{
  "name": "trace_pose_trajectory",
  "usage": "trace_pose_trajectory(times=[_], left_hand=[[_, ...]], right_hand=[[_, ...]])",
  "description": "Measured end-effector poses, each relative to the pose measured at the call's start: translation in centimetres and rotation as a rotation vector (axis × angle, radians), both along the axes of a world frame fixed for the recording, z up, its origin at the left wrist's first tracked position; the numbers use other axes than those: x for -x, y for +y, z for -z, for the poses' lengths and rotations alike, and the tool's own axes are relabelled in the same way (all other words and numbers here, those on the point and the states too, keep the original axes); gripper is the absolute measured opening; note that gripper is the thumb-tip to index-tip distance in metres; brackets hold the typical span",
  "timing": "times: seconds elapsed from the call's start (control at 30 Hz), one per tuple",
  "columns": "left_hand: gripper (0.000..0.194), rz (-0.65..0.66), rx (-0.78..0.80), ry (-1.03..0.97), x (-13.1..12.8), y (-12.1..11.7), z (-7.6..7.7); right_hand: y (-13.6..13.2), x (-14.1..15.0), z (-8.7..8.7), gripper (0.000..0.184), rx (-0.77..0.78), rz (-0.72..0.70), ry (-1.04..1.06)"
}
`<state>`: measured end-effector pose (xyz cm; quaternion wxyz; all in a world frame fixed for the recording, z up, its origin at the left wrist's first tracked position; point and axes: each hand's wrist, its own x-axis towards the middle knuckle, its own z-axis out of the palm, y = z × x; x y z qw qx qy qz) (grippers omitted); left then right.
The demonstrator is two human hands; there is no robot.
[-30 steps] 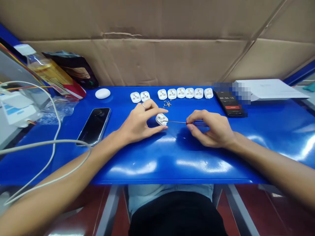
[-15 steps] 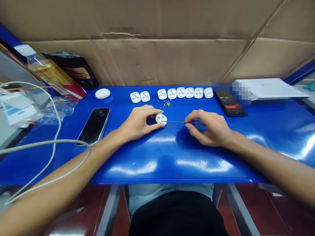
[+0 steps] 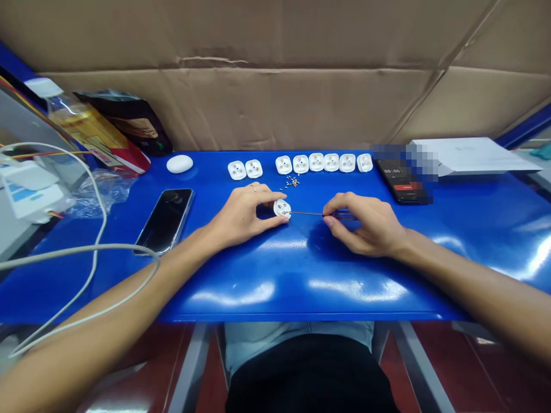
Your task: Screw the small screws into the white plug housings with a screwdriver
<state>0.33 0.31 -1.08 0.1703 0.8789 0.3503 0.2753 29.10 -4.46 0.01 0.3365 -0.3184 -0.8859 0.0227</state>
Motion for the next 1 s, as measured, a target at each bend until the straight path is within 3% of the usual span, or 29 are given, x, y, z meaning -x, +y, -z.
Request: trace_pose_trajectory(times=[0.3, 0.53, 0.67, 1.0], left_hand=[[0.043, 0.017, -0.041, -0.012, 0.06, -0.02, 0.17], [0.043, 0.044, -0.043, -0.034, 0.22, 0.11, 0.38], [0.044, 0.057, -0.054, -0.048, 0.23, 0.14, 0.42], [0.044, 0.08, -0.027, -0.048, 0.03, -0.05, 0.22]], right_hand=[[-0.14, -0.26, 0.11, 0.007, 0.009, 0.052, -0.038], [-0.1, -0.13, -0.02, 0.016, 0.13, 0.033, 0.082], [-0.14, 0.01, 0.0, 0.011, 0.179, 0.077, 0.087], [-0.15, -0.12, 0.2, 0.018, 0.21, 0.06, 0.167]])
